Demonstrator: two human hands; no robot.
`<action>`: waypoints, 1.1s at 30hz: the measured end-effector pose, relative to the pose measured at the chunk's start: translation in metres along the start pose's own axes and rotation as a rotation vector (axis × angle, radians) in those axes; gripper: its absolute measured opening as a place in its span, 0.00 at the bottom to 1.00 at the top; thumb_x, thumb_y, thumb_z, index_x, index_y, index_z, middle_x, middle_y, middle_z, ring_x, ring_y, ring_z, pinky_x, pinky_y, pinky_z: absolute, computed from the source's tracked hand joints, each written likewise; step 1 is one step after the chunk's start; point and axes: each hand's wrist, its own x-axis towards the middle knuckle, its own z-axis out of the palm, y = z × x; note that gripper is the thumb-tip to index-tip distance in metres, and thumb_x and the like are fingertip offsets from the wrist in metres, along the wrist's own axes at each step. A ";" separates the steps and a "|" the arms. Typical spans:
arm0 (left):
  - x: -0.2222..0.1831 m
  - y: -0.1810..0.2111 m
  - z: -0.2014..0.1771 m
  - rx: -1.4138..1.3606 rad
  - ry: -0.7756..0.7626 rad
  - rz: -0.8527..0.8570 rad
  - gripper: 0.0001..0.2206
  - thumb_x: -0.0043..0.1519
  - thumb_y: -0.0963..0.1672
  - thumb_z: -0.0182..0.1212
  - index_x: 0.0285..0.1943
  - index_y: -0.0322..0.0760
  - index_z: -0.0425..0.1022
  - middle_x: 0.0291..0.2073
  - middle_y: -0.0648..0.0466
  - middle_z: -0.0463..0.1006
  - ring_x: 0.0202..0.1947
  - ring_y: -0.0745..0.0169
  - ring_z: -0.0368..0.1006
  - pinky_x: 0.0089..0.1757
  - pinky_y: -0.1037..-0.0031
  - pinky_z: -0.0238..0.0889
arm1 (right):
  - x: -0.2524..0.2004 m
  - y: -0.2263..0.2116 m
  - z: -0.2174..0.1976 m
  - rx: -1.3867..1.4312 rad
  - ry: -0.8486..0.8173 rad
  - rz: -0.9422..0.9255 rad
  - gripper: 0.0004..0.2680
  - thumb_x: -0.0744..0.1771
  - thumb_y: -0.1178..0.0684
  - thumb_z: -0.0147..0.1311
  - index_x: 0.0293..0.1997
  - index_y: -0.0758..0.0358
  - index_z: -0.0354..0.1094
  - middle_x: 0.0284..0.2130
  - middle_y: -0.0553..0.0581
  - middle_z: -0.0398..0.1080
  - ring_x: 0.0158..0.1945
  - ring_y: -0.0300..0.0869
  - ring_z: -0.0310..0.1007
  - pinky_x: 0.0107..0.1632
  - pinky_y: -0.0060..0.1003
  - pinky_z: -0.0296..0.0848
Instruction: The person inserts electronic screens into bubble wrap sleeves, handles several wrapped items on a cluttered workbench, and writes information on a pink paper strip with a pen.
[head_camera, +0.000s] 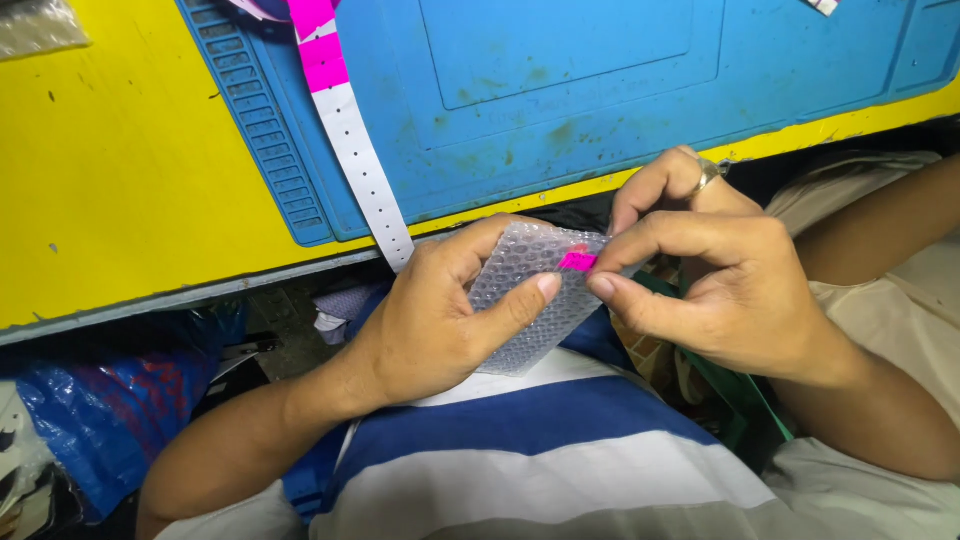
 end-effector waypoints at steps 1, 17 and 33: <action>0.000 0.001 0.000 -0.010 0.001 -0.015 0.12 0.65 0.46 0.58 0.54 0.40 0.77 0.42 0.60 0.84 0.43 0.73 0.78 0.46 0.79 0.71 | 0.001 0.000 0.000 -0.008 -0.004 -0.001 0.02 0.64 0.59 0.64 0.34 0.63 0.75 0.36 0.56 0.65 0.43 0.42 0.67 0.48 0.34 0.65; 0.001 0.002 -0.001 -0.092 -0.025 0.024 0.15 0.66 0.46 0.55 0.58 0.34 0.75 0.49 0.54 0.82 0.51 0.67 0.78 0.54 0.75 0.71 | 0.005 -0.001 -0.001 -0.048 0.002 -0.042 0.03 0.63 0.60 0.65 0.32 0.63 0.75 0.34 0.57 0.65 0.39 0.43 0.65 0.50 0.38 0.59; 0.000 0.003 0.011 0.131 0.119 0.011 0.14 0.67 0.48 0.54 0.52 0.38 0.78 0.44 0.56 0.85 0.47 0.67 0.80 0.50 0.77 0.71 | 0.001 -0.001 -0.004 -0.073 0.024 -0.060 0.03 0.64 0.59 0.65 0.33 0.64 0.75 0.36 0.59 0.66 0.41 0.45 0.67 0.52 0.40 0.59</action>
